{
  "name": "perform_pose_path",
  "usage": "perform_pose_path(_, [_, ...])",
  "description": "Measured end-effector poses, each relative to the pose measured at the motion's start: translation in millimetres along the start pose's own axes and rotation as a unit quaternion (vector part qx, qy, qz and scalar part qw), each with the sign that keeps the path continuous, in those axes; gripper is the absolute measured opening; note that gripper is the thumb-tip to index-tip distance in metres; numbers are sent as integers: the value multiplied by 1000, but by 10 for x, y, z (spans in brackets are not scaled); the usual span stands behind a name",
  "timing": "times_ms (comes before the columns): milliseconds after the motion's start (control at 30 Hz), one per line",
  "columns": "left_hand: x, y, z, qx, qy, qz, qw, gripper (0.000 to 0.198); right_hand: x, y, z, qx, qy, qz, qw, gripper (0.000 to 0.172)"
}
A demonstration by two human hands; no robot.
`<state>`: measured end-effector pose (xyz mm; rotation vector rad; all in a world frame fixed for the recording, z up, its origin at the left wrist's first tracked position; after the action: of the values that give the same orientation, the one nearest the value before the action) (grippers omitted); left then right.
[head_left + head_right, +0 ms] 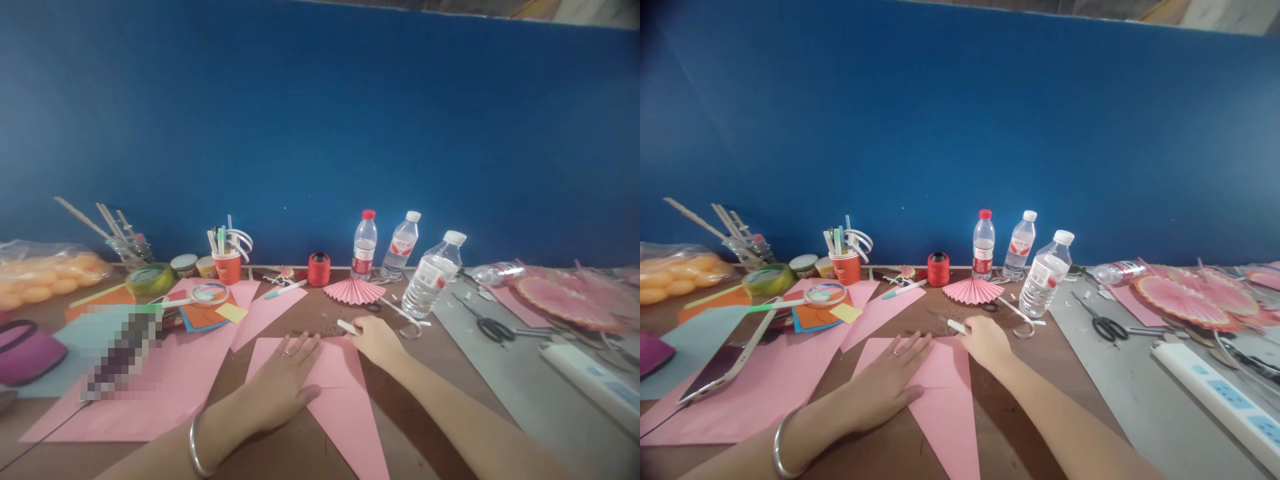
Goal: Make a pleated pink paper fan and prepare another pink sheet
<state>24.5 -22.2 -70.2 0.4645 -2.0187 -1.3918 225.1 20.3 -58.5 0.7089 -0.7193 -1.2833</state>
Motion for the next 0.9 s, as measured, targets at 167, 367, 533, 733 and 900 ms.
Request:
perform_pose_path(167, [15, 18, -2, -13, 31, 10, 999, 66, 3, -9, -24, 65, -20, 2, 998, 17])
perform_pose_path(367, [45, 22, 9, -32, 220, 14, 975, 80, -49, 95, -195, 97, -57, 28, 993, 23])
perform_pose_path(533, [96, 86, -48, -57, 238, 18, 969, 78, -94, 159, -291, 109, -62, 38, 991, 24])
perform_pose_path(733, [208, 321, -68, -77, 192, 25, 978, 72, -52, 160, -213, 84, -4, 25, 996, 18])
perform_pose_path(900, [117, 348, -74, -113, 20, 4, 993, 59, -5, 194, -121, 58, 75, 57, 994, 15])
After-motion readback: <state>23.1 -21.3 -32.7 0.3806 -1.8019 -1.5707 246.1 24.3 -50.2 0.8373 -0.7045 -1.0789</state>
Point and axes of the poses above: each hand's wrist, its own x-axis away from the middle knuckle, its own y-axis out of the back of the hand, z = x × y, the point moved 5 cm from there along -x, towards the middle knuckle, and after that the axes turned 11 degrees about z, right-handed, at the moved point
